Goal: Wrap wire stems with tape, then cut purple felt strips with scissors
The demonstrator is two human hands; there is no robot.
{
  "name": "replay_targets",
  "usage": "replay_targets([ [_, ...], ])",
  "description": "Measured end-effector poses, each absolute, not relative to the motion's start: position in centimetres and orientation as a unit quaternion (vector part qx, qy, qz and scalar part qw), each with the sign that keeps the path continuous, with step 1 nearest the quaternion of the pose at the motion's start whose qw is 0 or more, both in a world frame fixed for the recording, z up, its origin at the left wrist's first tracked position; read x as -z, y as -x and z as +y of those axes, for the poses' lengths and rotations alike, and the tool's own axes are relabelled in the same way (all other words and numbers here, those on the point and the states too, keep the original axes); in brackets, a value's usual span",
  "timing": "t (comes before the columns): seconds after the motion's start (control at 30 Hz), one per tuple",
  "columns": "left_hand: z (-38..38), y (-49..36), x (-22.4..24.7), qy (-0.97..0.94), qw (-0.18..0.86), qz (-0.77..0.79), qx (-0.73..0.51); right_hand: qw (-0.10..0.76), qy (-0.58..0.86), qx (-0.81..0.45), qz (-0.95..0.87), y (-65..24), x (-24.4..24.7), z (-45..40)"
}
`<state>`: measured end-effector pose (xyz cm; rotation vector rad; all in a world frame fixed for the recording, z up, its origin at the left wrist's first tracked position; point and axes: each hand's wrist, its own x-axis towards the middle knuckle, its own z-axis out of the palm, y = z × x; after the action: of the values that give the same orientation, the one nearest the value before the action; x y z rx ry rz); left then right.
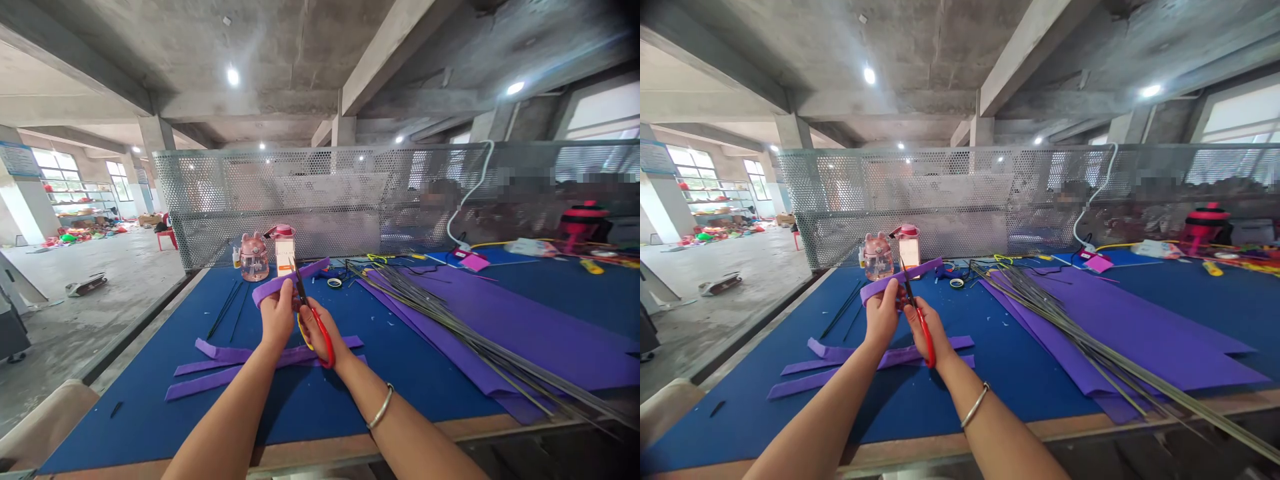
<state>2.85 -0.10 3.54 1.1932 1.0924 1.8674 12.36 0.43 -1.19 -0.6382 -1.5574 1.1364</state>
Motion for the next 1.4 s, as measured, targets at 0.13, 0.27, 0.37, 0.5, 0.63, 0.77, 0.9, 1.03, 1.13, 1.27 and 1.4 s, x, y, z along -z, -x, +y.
replay_targets([
  [0.13, 0.0, -2.77, -3.67, -0.463, 0.353, 0.411, -0.702, 0.536, 0.272, -0.492, -0.63, -12.35, 0.89, 0.22],
  [0.27, 0.34, -2.63, -3.52, -0.476, 0.347, 0.424, -0.688, 0.529, 0.258, -0.534, -0.607, -12.33, 0.62, -0.09],
  [0.37, 0.41, -2.52, -3.53, -0.477, 0.339, 0.428, -0.689, 0.52, 0.234, -0.538, -0.621, -12.39, 0.47, -0.32],
  [0.5, 0.34, -2.35, -3.55, -0.495, 0.317, 0.439, -0.68, 0.522, 0.189, -0.526, -0.644, -12.49, 0.41, -0.4],
  [0.63, 0.3, -2.37, -3.42, -0.515, 0.289, 0.447, -0.672, 0.527, 0.188, -0.52, -0.646, -12.57, 0.53, -0.15],
  [0.77, 0.26, -2.5, -3.32, -0.519, 0.29, 0.447, -0.669, 0.525, 0.2, -0.529, -0.636, -12.58, 0.72, 0.11],
  [0.9, 0.25, -2.56, -3.27, -0.518, 0.285, 0.442, -0.674, 0.529, 0.213, -0.524, -0.633, -12.56, 0.66, 0.05],
  [1.03, 0.32, -2.61, -3.16, -0.504, 0.304, 0.433, -0.683, 0.525, 0.219, -0.53, -0.629, -12.57, 0.49, -0.1],
  [1.13, 0.43, -2.59, -3.01, -0.501, 0.303, 0.428, -0.689, 0.52, 0.226, -0.536, -0.626, -12.55, 0.5, -0.08],
  [1.27, 0.49, -2.54, -3.08, -0.486, 0.312, 0.435, -0.691, 0.514, 0.216, -0.533, -0.637, -12.48, 0.72, 0.0],
  [1.4, 0.39, -2.52, -3.46, -0.461, 0.34, 0.422, -0.702, 0.505, 0.196, -0.513, -0.666, -12.39, 0.81, -0.16],
])
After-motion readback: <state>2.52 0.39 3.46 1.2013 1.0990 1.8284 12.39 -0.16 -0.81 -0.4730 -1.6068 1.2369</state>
